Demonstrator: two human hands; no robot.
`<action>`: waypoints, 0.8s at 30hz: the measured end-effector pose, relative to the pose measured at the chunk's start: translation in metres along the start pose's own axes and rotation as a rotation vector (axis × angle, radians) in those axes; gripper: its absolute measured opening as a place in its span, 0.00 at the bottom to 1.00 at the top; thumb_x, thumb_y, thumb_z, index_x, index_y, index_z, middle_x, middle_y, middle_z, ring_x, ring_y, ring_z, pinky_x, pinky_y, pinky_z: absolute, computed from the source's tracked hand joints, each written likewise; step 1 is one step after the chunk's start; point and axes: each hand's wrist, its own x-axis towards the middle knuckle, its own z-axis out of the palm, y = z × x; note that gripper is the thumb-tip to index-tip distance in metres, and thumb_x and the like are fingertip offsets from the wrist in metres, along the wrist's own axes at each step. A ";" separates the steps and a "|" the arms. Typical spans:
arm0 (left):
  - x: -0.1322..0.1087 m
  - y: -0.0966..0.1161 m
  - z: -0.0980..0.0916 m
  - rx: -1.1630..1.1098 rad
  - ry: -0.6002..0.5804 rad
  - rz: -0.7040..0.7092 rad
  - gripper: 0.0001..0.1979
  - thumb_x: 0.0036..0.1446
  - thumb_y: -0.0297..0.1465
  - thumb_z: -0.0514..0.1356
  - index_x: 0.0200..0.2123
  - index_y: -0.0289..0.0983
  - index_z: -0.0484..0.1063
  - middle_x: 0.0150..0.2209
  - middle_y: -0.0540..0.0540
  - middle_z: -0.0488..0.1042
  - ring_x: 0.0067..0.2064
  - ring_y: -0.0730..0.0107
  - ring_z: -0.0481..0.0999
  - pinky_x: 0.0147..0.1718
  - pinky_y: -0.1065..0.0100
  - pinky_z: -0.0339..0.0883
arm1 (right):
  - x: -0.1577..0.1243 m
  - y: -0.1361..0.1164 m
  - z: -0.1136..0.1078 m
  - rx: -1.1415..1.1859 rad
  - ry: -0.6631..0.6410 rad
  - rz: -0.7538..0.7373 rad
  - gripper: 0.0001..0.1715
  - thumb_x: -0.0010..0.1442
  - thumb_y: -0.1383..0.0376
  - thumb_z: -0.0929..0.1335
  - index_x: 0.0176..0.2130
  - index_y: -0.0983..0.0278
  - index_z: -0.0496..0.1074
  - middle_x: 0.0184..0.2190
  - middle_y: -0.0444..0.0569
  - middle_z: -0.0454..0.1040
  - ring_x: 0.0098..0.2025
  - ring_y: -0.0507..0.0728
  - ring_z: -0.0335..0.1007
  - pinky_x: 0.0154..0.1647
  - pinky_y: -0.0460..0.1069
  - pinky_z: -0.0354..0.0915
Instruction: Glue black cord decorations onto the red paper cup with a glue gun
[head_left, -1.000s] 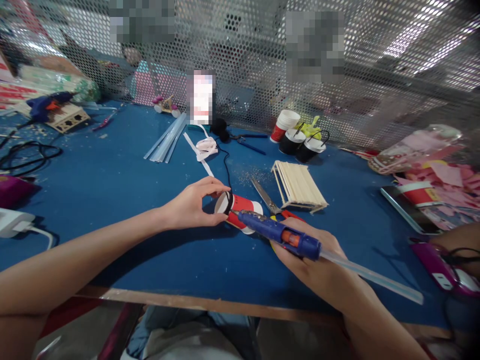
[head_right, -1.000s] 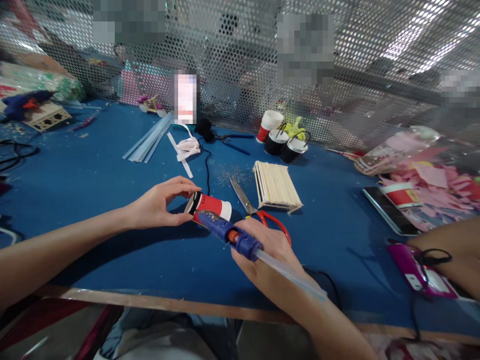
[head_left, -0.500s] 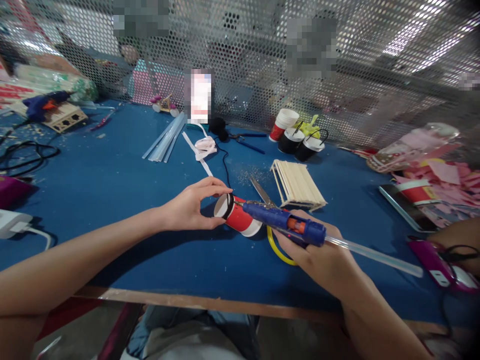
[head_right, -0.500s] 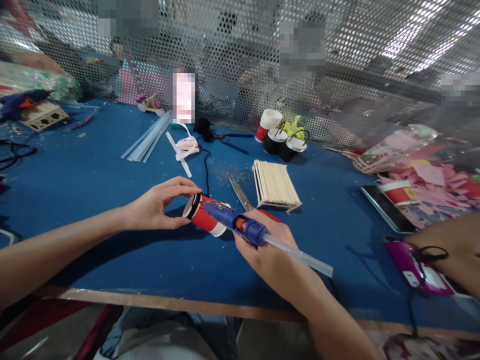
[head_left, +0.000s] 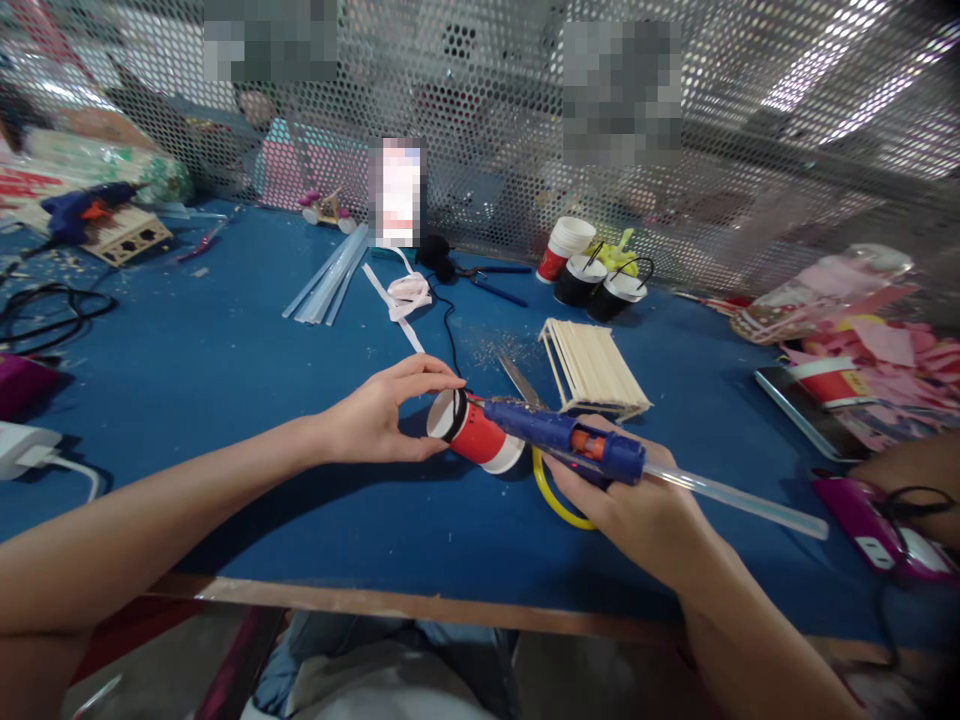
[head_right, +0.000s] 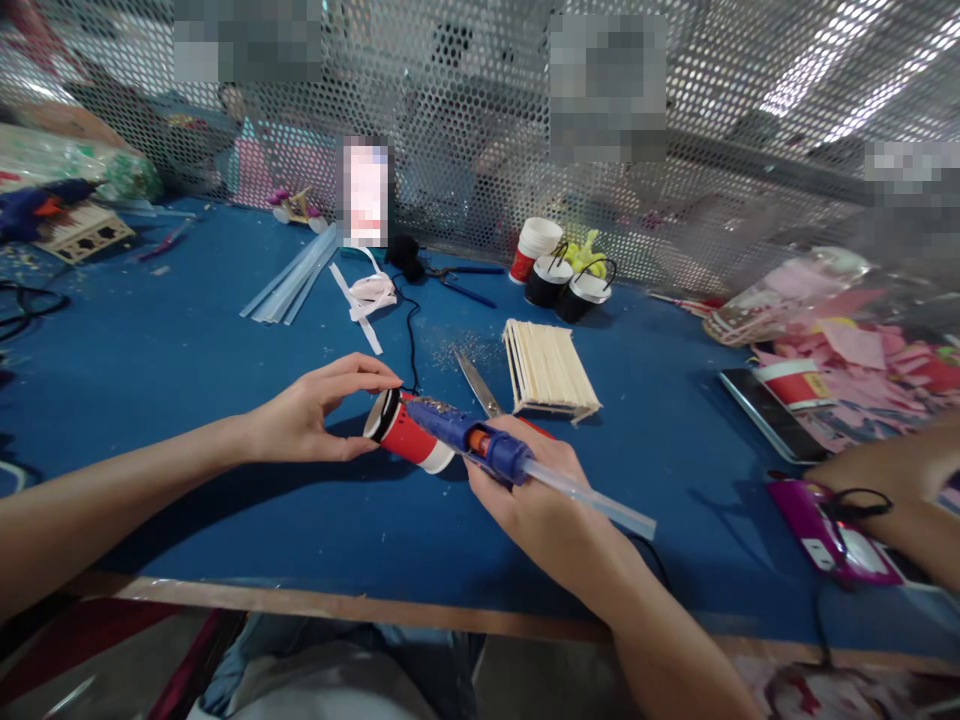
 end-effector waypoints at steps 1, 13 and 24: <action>0.000 0.000 0.000 0.004 0.003 -0.003 0.26 0.48 0.30 0.62 0.52 0.35 0.64 0.48 0.38 0.66 0.49 0.63 0.69 0.48 0.62 0.67 | -0.001 0.000 0.000 -0.006 -0.010 0.002 0.08 0.54 0.69 0.63 0.29 0.61 0.70 0.21 0.46 0.71 0.21 0.52 0.66 0.21 0.48 0.63; 0.000 -0.009 0.005 -0.014 0.065 -0.128 0.24 0.47 0.35 0.64 0.49 0.35 0.67 0.45 0.41 0.68 0.41 0.68 0.71 0.42 0.65 0.70 | -0.015 0.006 0.007 0.057 -0.072 -0.032 0.05 0.54 0.67 0.66 0.35 0.59 0.67 0.29 0.43 0.73 0.29 0.53 0.70 0.31 0.49 0.67; 0.001 -0.002 0.000 0.010 0.016 -0.053 0.26 0.47 0.32 0.64 0.51 0.34 0.65 0.47 0.38 0.67 0.46 0.65 0.70 0.46 0.63 0.68 | -0.004 0.000 -0.003 0.039 -0.058 0.001 0.06 0.54 0.67 0.63 0.29 0.60 0.70 0.23 0.47 0.73 0.25 0.55 0.70 0.27 0.49 0.68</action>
